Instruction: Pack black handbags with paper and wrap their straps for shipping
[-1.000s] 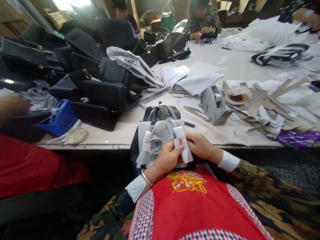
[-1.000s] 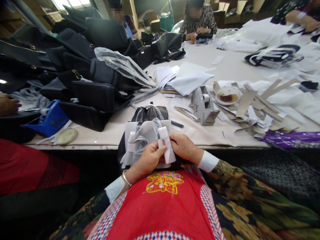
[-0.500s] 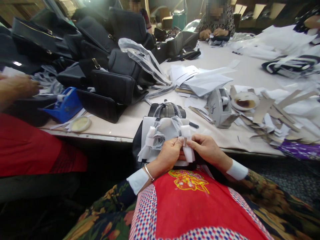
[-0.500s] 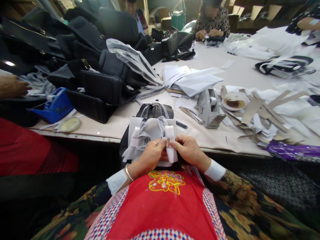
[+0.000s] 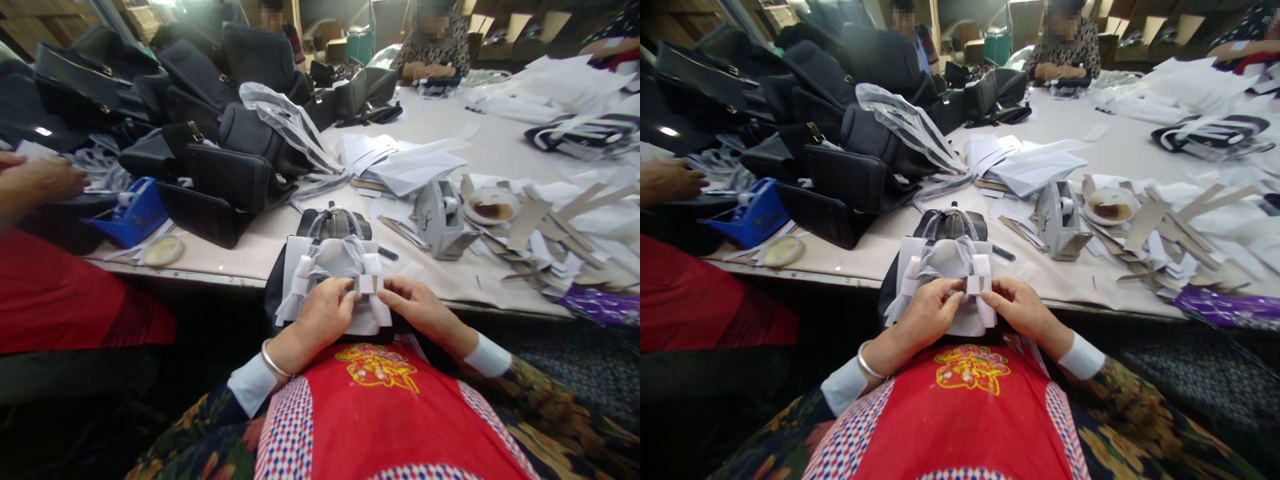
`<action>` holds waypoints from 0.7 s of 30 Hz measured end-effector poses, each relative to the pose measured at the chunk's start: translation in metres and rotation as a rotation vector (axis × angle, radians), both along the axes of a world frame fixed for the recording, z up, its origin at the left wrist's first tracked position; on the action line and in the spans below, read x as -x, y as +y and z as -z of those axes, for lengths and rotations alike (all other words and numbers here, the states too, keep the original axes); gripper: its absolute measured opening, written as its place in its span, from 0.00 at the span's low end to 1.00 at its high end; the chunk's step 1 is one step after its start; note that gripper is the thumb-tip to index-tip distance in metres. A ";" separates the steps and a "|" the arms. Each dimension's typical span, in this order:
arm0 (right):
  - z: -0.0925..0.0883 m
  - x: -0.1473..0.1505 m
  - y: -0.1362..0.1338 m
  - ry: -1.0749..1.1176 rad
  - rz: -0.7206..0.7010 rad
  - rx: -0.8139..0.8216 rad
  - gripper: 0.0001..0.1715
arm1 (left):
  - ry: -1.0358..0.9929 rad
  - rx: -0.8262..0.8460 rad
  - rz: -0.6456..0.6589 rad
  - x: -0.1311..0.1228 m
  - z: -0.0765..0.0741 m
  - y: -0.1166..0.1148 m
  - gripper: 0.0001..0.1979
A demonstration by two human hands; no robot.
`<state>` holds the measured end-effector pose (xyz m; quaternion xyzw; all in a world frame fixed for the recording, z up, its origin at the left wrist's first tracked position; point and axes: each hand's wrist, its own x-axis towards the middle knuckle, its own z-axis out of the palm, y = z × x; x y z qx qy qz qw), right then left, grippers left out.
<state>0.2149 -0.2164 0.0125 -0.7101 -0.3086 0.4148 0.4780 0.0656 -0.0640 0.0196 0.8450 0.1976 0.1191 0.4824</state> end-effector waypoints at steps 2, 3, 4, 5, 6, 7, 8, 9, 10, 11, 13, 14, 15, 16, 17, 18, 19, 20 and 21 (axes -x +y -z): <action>0.001 0.001 0.002 0.018 -0.002 0.017 0.24 | -0.014 -0.082 -0.070 0.002 0.005 -0.001 0.12; 0.002 0.002 0.003 0.039 0.006 0.024 0.24 | -0.023 -0.090 -0.106 0.002 0.007 -0.003 0.11; 0.003 0.002 0.004 0.072 0.015 0.030 0.25 | -0.035 -0.090 -0.140 0.003 0.010 -0.005 0.11; 0.003 0.002 0.004 0.122 0.022 0.033 0.25 | -0.046 -0.090 -0.172 0.003 0.011 -0.007 0.11; 0.004 0.001 0.004 0.185 0.028 0.032 0.25 | -0.054 -0.095 -0.197 0.003 0.012 -0.009 0.11; 0.005 -0.001 0.003 0.250 0.037 0.030 0.25 | -0.058 -0.104 -0.213 0.004 0.013 -0.010 0.12; 0.006 -0.002 0.002 0.309 0.050 0.025 0.26 | -0.057 -0.115 -0.213 0.004 0.013 -0.011 0.13; 0.007 -0.004 0.001 0.360 0.063 0.018 0.26 | -0.053 -0.126 -0.199 0.003 0.012 -0.012 0.16; 0.008 -0.005 0.001 0.400 0.072 0.012 0.27 | -0.046 -0.137 -0.174 0.003 0.012 -0.013 0.19; 0.008 -0.006 0.000 0.420 0.074 0.012 0.27 | -0.040 -0.148 -0.140 0.003 0.012 -0.014 0.22; 0.008 -0.007 0.000 0.398 0.040 0.018 0.28 | -0.046 -0.164 -0.065 0.001 0.011 -0.015 0.28; 0.007 -0.007 0.000 0.348 0.008 0.018 0.28 | -0.056 -0.171 -0.033 0.000 0.010 -0.015 0.30; 0.006 -0.007 0.000 0.259 -0.024 0.016 0.26 | -0.069 -0.182 -0.005 -0.001 0.010 -0.016 0.31; 0.005 -0.007 0.000 0.134 -0.054 0.018 0.24 | -0.084 -0.194 0.021 -0.002 0.009 -0.016 0.32; 0.004 -0.006 0.000 -0.012 -0.079 0.026 0.22 | -0.101 -0.207 0.046 -0.003 0.009 -0.017 0.31; 0.003 -0.006 -0.001 -0.157 -0.098 0.042 0.19 | -0.119 -0.219 0.072 -0.004 0.008 -0.017 0.30; 0.003 -0.006 -0.002 -0.280 -0.112 0.062 0.18 | -0.136 -0.230 0.097 -0.004 0.006 -0.017 0.29; 0.003 -0.006 -0.002 -0.361 -0.124 0.082 0.17 | -0.150 -0.238 0.110 -0.005 0.005 -0.017 0.26; 0.004 -0.006 -0.003 -0.390 -0.135 0.090 0.17 | -0.161 -0.242 0.100 -0.005 0.004 -0.016 0.22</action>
